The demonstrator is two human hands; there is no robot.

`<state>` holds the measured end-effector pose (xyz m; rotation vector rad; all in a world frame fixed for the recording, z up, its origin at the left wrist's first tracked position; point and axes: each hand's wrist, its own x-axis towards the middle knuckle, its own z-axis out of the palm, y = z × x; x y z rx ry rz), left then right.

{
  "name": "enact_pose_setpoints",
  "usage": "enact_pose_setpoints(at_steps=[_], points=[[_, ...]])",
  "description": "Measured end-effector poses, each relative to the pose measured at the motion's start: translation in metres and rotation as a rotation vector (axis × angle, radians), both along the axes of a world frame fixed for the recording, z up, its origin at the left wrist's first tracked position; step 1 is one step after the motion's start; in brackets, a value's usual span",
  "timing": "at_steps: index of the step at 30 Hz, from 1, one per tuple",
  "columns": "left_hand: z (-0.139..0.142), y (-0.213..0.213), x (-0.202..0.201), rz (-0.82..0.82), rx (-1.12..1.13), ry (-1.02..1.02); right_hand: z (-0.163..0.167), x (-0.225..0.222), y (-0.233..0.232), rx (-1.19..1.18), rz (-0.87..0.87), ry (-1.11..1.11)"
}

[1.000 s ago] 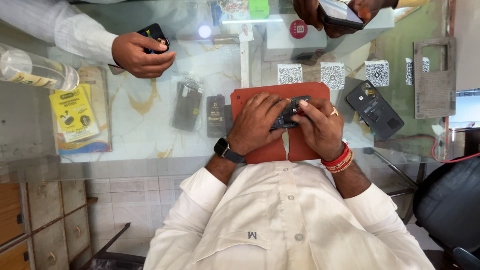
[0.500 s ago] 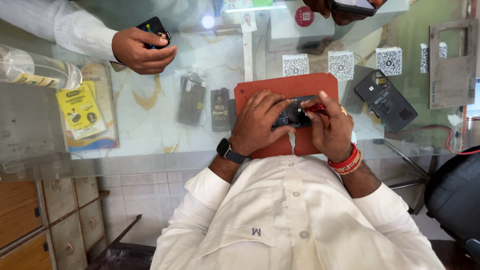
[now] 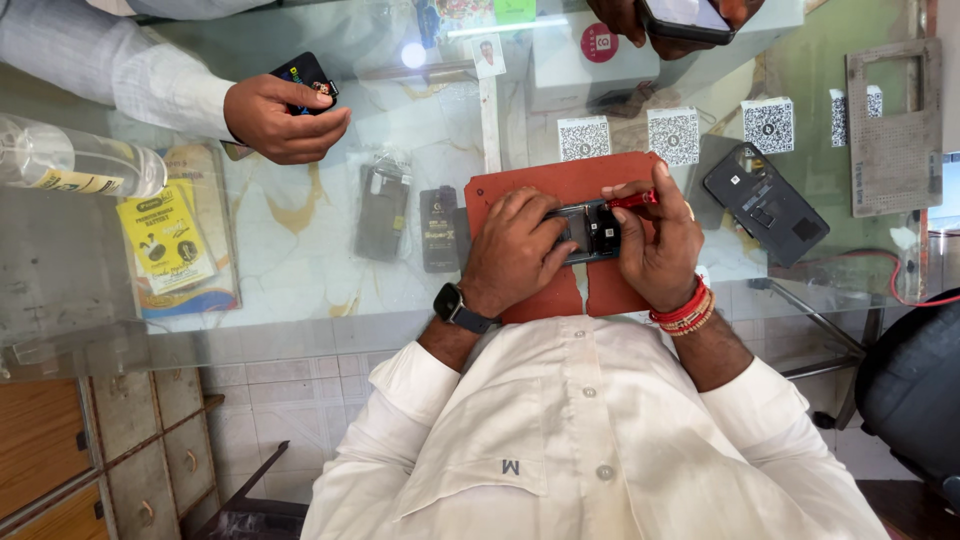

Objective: The person repairs a smartphone at a glass counter, working on the opened back of the device with a red screwdriver and a small pry tool. They unscrew and pry inside the phone, reposition it, then press the back cover closed and press along its edges by hand.

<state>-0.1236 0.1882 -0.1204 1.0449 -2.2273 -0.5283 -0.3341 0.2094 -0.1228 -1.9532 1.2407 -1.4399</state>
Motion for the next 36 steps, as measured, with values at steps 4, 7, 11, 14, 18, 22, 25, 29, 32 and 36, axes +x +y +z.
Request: enact_pose_setpoints(at_steps=[4, 7, 11, 14, 18, 22, 25, 29, 32, 36], points=[[0.002, 0.001, 0.006, 0.038, -0.019, 0.005, -0.002, 0.0, -0.003, -0.015, 0.011, 0.036], [0.006, -0.001, 0.011, 0.047, -0.014, 0.003, -0.002, -0.001, -0.005, 0.002, 0.019, 0.031], [0.012, -0.005, 0.017, 0.088, -0.027, 0.002, 0.0, 0.002, -0.007, -0.015, 0.021, 0.043], [0.012, -0.006, 0.019, 0.116, -0.01, 0.093, 0.004, 0.002, -0.009, -0.073, -0.005, 0.096], [0.014, -0.005, 0.017, 0.103, -0.069, 0.373, 0.01, -0.001, -0.011, -0.154, -0.066, 0.229], [0.027, -0.002, 0.017, 0.028, -0.216, 0.365, 0.019, 0.002, -0.012, -0.146, -0.045, 0.212], [0.039, -0.003, 0.019, -0.032, -0.32, 0.312, 0.029, 0.002, -0.016, -0.019, 0.05, 0.137], [0.045, -0.006, 0.023, 0.005, -0.239, 0.175, 0.033, 0.002, -0.024, -0.051, 0.19, 0.148], [0.036, -0.007, 0.019, 0.006, -0.065, 0.02, 0.029, 0.004, -0.025, 0.033, 0.061, 0.152], [0.019, 0.001, 0.004, -0.053, -0.019, -0.154, 0.027, 0.0, -0.026, 0.067, 0.173, 0.033]])
